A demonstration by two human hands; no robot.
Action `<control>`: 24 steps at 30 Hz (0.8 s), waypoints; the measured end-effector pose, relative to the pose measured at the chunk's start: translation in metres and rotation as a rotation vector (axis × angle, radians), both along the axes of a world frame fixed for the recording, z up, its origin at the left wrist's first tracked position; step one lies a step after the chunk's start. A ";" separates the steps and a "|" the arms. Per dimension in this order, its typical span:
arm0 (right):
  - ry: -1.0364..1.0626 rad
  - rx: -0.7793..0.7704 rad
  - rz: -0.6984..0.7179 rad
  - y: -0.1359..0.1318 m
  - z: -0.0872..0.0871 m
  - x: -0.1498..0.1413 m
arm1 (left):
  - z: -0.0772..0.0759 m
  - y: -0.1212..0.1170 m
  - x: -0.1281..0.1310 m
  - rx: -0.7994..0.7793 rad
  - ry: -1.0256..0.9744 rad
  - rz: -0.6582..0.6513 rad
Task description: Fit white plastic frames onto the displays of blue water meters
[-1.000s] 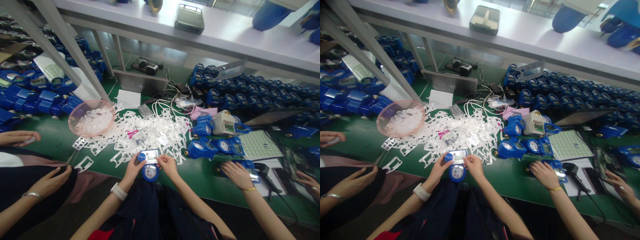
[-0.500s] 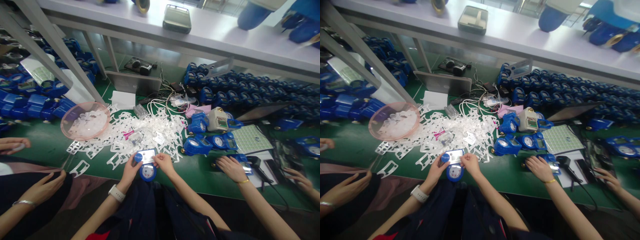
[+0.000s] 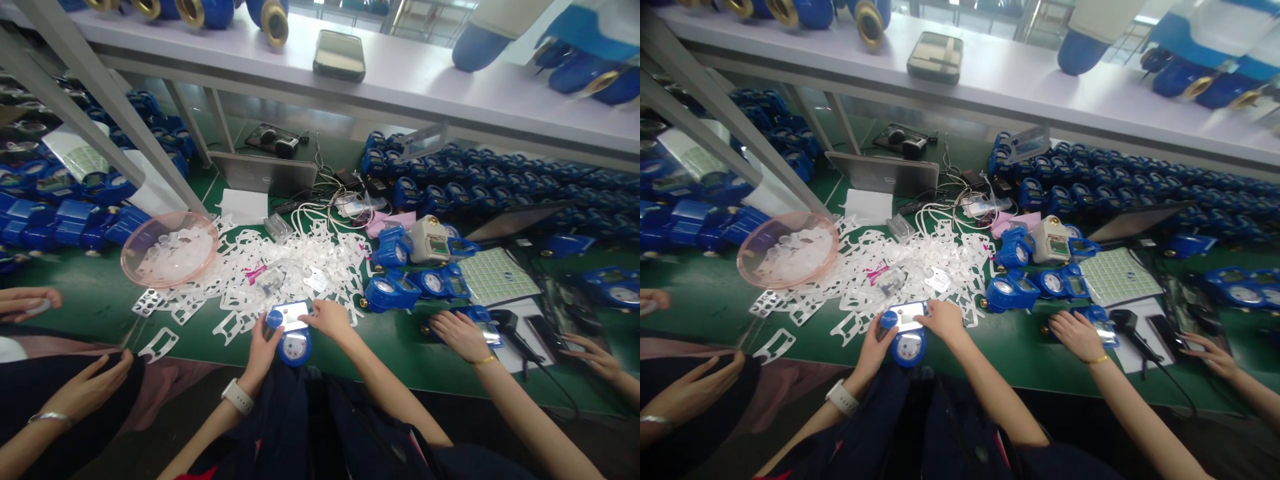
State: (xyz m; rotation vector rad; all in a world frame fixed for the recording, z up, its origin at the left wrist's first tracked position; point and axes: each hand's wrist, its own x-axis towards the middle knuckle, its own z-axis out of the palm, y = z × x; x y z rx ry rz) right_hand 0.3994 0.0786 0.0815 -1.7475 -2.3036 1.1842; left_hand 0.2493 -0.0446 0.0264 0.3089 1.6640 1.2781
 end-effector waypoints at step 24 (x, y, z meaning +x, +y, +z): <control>0.332 0.314 -0.213 0.018 -0.018 -0.026 | 0.002 -0.011 -0.028 -0.103 -0.142 0.097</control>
